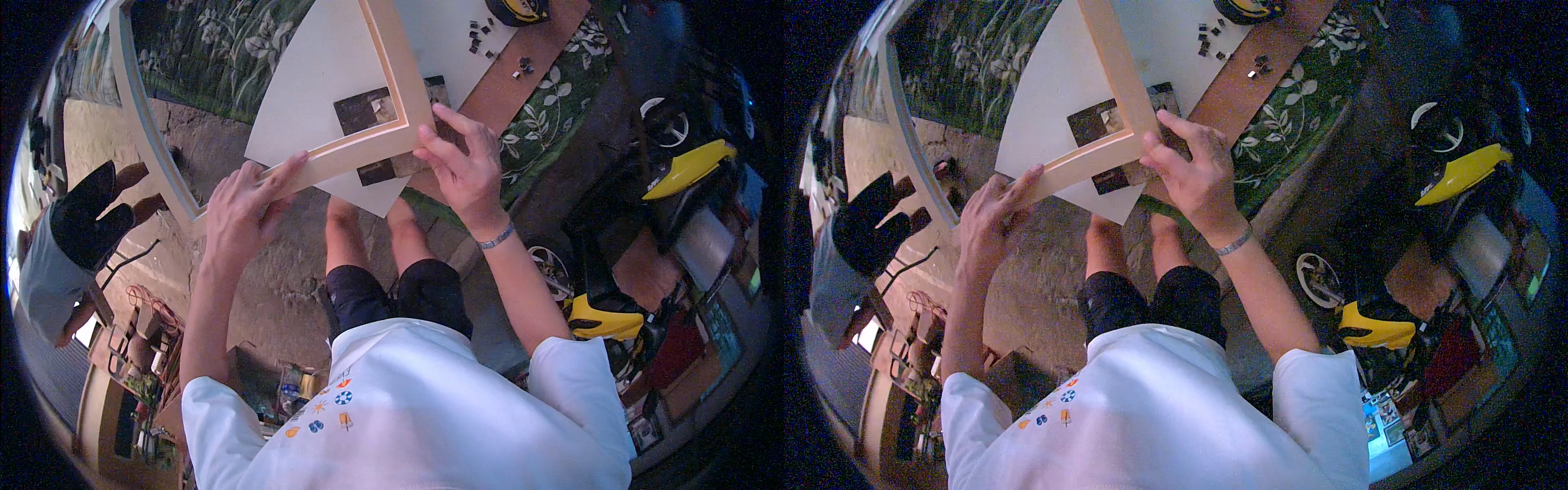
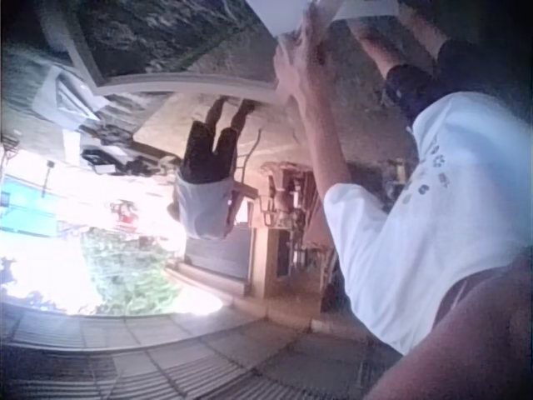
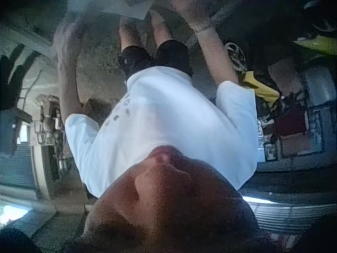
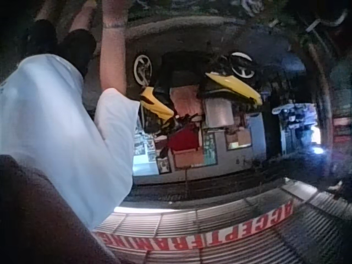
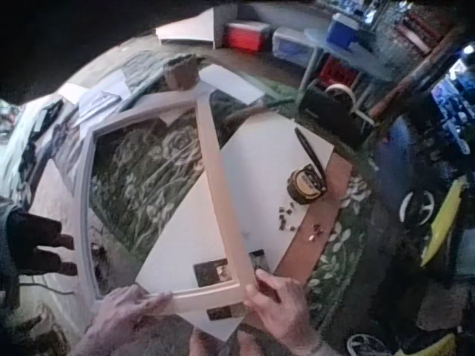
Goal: The person assembles a picture frame by attaching white backing boards to a wooden frame using a utility knife and hammer. They cut the boards to fit, align them with the frame, and secure them with nails.
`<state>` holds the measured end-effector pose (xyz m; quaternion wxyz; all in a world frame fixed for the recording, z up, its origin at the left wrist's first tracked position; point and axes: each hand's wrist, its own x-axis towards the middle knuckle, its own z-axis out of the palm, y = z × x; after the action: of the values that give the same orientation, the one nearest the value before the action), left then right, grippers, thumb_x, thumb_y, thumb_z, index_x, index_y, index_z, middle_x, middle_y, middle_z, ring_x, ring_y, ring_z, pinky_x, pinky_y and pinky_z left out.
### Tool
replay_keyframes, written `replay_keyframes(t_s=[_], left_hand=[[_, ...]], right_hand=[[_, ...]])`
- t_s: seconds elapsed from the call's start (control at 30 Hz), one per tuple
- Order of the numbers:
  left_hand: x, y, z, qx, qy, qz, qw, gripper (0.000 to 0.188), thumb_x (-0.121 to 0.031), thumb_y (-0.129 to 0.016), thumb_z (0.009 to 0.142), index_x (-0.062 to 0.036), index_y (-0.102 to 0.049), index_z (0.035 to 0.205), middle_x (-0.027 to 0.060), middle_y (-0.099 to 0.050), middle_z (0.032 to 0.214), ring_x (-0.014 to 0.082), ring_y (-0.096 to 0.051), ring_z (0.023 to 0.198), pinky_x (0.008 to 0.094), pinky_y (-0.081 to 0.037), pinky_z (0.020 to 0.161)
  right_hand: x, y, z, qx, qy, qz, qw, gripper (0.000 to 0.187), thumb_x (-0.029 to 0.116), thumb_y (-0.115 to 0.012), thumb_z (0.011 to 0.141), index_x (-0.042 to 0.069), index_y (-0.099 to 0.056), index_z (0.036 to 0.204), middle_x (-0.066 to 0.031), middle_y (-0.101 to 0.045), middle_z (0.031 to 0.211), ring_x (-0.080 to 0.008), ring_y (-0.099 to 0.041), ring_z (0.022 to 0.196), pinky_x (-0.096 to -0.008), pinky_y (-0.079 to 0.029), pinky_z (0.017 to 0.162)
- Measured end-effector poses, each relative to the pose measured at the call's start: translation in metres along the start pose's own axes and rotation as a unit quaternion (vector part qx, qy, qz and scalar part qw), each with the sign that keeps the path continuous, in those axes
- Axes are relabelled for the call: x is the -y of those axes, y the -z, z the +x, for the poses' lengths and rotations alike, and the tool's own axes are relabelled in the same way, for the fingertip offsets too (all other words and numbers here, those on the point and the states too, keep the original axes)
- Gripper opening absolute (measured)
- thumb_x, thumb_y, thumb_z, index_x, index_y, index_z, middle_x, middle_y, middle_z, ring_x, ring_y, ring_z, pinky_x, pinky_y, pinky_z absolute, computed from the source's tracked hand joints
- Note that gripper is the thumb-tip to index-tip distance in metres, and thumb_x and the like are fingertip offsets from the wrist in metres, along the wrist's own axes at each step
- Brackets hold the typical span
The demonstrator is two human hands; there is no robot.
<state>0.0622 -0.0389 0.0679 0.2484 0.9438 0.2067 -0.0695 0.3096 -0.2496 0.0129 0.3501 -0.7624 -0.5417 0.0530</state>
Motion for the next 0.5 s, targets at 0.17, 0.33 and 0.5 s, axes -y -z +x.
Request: replay_keyframes(t_s=[0.17, 0.33, 0.5], left_hand=[[0.002, -0.005, -0.002, 0.011, 0.01, -0.001, 1.0, 0.067, -0.017, -0.074, 0.083, -0.0349, -0.054, 0.144, 0.0064, -0.055, 0.084, 0.0262, -0.059, 0.078, 0.0391, -0.048, 0.071], [0.008, -0.011, 0.003, -0.002, -0.016, 0.032, 0.999, 0.073, -0.039, -0.077, 0.079, -0.0302, -0.052, 0.147, 0.005, -0.056, 0.083, 0.0248, -0.059, 0.082, 0.04, -0.047, 0.076], [-0.016, -0.001, 0.044, -0.062, -0.002, 0.132, 0.989, 0.102, -0.064, -0.079, 0.063, -0.0231, -0.048, 0.151, 0.0047, -0.059, 0.095, 0.0264, -0.058, 0.093, 0.0433, -0.045, 0.088]], right_hand=[[-0.001, -0.009, -0.006, -0.013, 0.032, -0.079, 0.996, 0.026, 0.019, -0.077, 0.082, 0.02, -0.072, 0.108, -0.0062, -0.063, 0.132, -0.0241, -0.06, 0.116, -0.0439, -0.042, 0.1], [0.0, -0.012, -0.009, -0.025, 0.027, -0.124, 0.992, 0.011, 0.022, -0.074, 0.086, 0.023, -0.071, 0.096, -0.0038, -0.061, 0.136, -0.0246, -0.057, 0.121, -0.0451, -0.037, 0.106], [0.006, -0.012, -0.006, -0.05, 0.008, -0.122, 0.991, 0.02, 0.018, -0.077, 0.083, 0.021, -0.073, 0.102, -0.0069, -0.064, 0.132, -0.0268, -0.058, 0.121, -0.0459, -0.034, 0.108]])
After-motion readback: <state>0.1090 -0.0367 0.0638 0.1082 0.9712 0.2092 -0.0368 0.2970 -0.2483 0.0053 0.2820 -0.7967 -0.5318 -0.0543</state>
